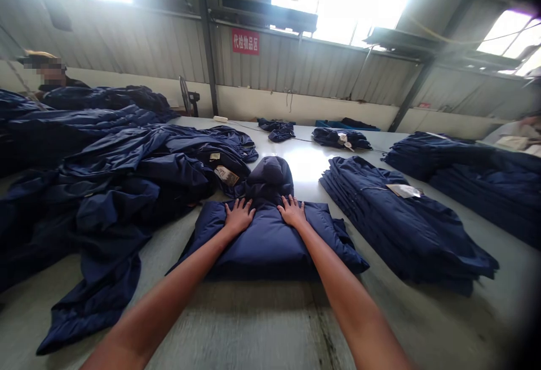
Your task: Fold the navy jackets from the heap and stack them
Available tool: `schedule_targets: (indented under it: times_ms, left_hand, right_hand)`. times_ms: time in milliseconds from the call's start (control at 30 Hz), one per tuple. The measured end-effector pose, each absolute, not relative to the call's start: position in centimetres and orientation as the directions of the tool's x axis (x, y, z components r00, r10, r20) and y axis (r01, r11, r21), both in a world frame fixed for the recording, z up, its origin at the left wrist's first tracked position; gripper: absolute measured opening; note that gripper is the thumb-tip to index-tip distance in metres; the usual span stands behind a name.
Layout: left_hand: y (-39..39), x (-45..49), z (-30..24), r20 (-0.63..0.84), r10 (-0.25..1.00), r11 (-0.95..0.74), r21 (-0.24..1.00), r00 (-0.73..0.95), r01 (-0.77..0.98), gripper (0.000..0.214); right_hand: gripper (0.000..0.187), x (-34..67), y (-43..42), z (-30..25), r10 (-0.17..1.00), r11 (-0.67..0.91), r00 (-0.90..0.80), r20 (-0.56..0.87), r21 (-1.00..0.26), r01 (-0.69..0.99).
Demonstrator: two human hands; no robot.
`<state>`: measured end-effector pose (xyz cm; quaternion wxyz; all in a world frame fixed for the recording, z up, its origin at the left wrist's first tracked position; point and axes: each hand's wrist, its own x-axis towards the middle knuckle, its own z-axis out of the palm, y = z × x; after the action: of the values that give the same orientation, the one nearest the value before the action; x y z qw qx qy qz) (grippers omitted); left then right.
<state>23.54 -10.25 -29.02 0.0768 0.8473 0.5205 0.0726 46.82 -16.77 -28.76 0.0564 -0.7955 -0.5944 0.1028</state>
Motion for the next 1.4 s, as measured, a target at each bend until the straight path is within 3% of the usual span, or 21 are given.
schedule_targets:
  times_ms: [400, 500, 567, 633, 733, 833, 933, 1033, 1133, 1200, 1300, 1400]
  left_hand:
    - [-21.9, 19.8, -28.3, 0.107, 0.905, -0.425, 0.186, 0.411, 0.886, 0.058]
    - [-23.5, 17.7, -27.2, 0.088, 0.895, -0.445, 0.214, 0.437, 0.869, 0.08]
    - [-23.0, 16.2, -26.1, 0.03, 0.879, -0.468, 0.244, 0.475, 0.85, 0.101]
    - [-21.6, 15.2, -24.8, -0.043, 0.874, -0.458, 0.266, 0.484, 0.849, 0.107]
    - [-19.4, 14.8, -23.6, -0.147, 0.868, -0.422, 0.283, 0.474, 0.861, 0.095]
    - [-18.1, 15.8, -23.1, -0.169, 0.809, -0.489, 0.336, 0.562, 0.805, 0.071]
    - [-17.3, 17.0, -22.0, -0.108, 0.713, -0.599, 0.422, 0.693, 0.681, 0.047]
    - [-15.8, 17.8, -19.1, -0.001, 0.649, -0.667, 0.478, 0.76, 0.571, 0.042]
    - [-13.7, 18.5, -14.5, 0.2, 0.623, -0.729, 0.499, 0.756, 0.468, 0.05]
    - [-12.0, 19.3, -11.2, 0.358, 0.628, -0.765, 0.445, 0.691, 0.465, 0.056]
    - [-9.3, 21.1, -7.7, 0.519, 0.661, -0.739, 0.325, 0.541, 0.59, 0.064]
    - [-6.5, 23.2, -7.9, 0.58, 0.684, -0.678, 0.282, 0.442, 0.679, 0.073]
  right_hand:
    - [0.065, 42.6, -27.4, -28.6, 0.974, -0.223, 0.225, -0.018, -0.228, 0.948]
    - [0.067, 42.2, -30.3, -28.0, 0.976, -0.194, 0.213, 0.055, -0.241, 0.951]
    - [0.08, 42.9, -31.3, -27.0, 0.971, -0.185, 0.218, 0.094, -0.281, 0.942]
    - [0.094, 44.0, -31.6, -25.7, 0.964, -0.209, 0.252, 0.089, -0.336, 0.918]
    - [0.099, 45.7, -30.8, -24.2, 0.96, -0.27, 0.279, -0.029, -0.364, 0.891]
    - [0.082, 46.1, -29.7, -23.8, 0.97, -0.241, 0.214, -0.113, -0.359, 0.902]
    - [0.05, 46.1, -28.9, -23.3, 0.989, -0.145, 0.123, -0.081, -0.383, 0.912]
    - [0.028, 47.2, -27.9, -21.0, 0.997, -0.045, 0.067, 0.04, -0.409, 0.911]
    - [0.028, 49.2, -26.5, -16.7, 0.978, 0.012, 0.077, 0.196, -0.419, 0.908]
    - [0.033, 50.4, -25.1, -13.4, 0.945, 0.013, 0.121, 0.304, -0.405, 0.914]
    - [0.036, 51.3, -22.3, -9.5, 0.853, -0.029, 0.188, 0.487, -0.315, 0.949]
    - [0.038, 51.1, -19.0, -8.9, 0.745, -0.095, 0.2, 0.636, -0.196, 0.976]
